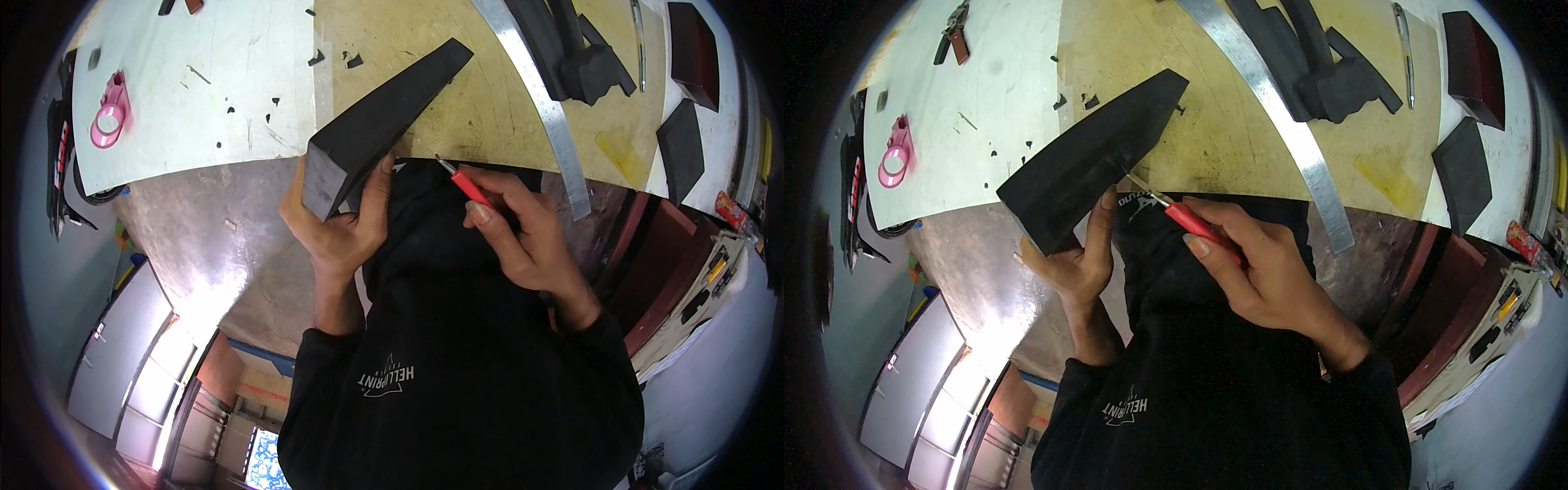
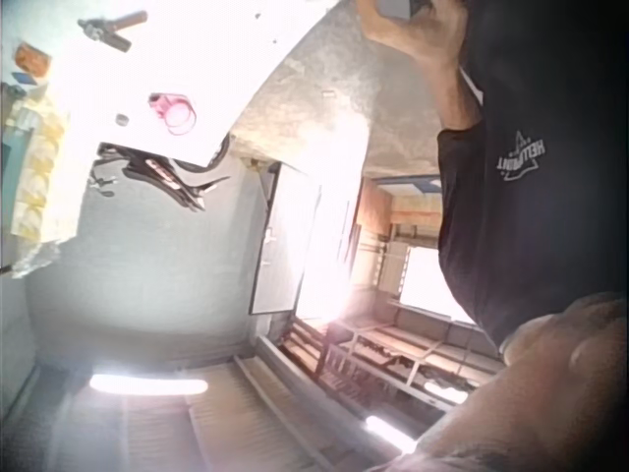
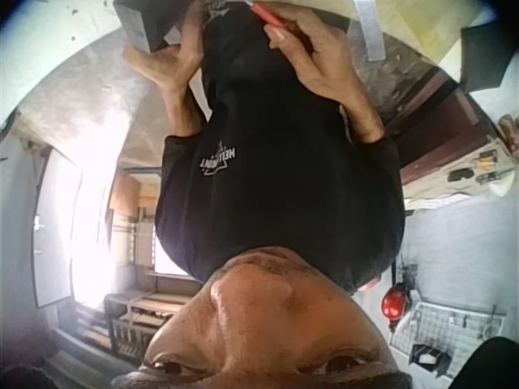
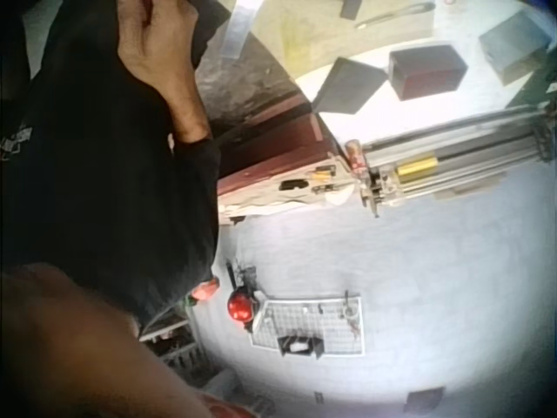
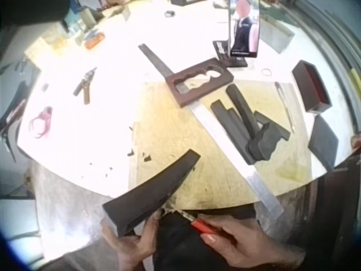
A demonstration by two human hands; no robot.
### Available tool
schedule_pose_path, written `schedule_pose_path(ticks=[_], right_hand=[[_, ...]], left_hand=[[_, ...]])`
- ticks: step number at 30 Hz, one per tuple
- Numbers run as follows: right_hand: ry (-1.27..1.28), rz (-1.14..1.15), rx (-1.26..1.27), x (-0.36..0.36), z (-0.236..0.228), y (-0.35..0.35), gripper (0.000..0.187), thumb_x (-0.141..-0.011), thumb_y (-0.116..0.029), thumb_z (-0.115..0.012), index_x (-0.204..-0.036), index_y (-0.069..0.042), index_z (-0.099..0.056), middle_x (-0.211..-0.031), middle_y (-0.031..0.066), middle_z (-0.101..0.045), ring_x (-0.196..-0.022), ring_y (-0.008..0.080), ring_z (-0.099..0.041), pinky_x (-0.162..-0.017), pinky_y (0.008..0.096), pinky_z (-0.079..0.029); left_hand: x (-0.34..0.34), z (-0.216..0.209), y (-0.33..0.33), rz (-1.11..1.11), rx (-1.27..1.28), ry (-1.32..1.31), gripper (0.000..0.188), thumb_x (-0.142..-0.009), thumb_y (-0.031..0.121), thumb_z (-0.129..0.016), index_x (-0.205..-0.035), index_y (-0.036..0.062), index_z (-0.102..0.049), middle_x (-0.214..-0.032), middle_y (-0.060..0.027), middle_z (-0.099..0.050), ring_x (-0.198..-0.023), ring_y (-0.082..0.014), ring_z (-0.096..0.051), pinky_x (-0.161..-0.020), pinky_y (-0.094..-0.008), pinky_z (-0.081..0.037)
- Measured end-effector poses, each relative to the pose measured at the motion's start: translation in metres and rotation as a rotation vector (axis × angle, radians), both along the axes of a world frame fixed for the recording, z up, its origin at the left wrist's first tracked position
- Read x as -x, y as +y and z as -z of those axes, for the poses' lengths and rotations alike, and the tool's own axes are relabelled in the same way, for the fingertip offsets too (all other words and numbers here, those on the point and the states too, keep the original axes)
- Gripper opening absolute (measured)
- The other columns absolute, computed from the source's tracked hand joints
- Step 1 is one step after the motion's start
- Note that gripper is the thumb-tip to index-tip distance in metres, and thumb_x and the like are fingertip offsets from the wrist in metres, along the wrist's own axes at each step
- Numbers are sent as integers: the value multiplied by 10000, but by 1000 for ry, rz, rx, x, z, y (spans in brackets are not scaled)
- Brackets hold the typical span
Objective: The person uses a red utility knife to trim and refine the edges of a rectangular hole cut into a black foam sheet. They repeatedly rotate the foam piece to access different sides and use a lighter to briefly heat the cut edges.
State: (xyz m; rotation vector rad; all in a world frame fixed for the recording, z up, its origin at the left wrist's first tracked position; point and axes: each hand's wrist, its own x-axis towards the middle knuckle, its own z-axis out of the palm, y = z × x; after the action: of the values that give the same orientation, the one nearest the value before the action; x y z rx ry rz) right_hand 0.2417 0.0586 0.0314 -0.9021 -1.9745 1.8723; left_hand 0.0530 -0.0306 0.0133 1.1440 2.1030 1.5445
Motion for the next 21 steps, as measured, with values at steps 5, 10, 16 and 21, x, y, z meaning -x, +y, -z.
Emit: schedule_pose_path(ticks=[5,10,16,21], right_hand=[[-15,-17,-312,3,2,-4,390,-905,-135,-610,-1232,55,-514,-878,203,-636,-722,242,-667,-610,328,-531],[-37,-39,-351,2,0,-2,414,-888,-130,-628,-1239,56,-511,-827,193,-620,-673,254,-652,-546,332,-526],[-30,-34,-348,3,2,-2,418,-880,-121,-635,-1239,55,-515,-812,191,-613,-633,254,-646,-520,324,-524],[-55,-30,-344,6,-3,-5,418,-891,-136,-623,-1247,51,-510,-782,185,-599,-597,240,-637,-485,315,-516]], left_hand=[[0,-2,1,23,-2,59,286,-739,-17,-739,-979,-102,-609,-848,-144,-694,-767,-158,-676,-678,-254,-508],[-1,2,0,4,-27,109,343,-724,-36,-745,-1007,-135,-577,-849,-171,-691,-763,-189,-687,-670,-261,-516],[4,-2,0,65,18,206,454,-710,-41,-759,-1074,-162,-516,-843,-201,-684,-781,-211,-692,-676,-281,-529],[1,1,0,26,-17,178,450,-718,-23,-759,-1071,-165,-520,-846,-195,-686,-767,-201,-688,-667,-275,-522]])
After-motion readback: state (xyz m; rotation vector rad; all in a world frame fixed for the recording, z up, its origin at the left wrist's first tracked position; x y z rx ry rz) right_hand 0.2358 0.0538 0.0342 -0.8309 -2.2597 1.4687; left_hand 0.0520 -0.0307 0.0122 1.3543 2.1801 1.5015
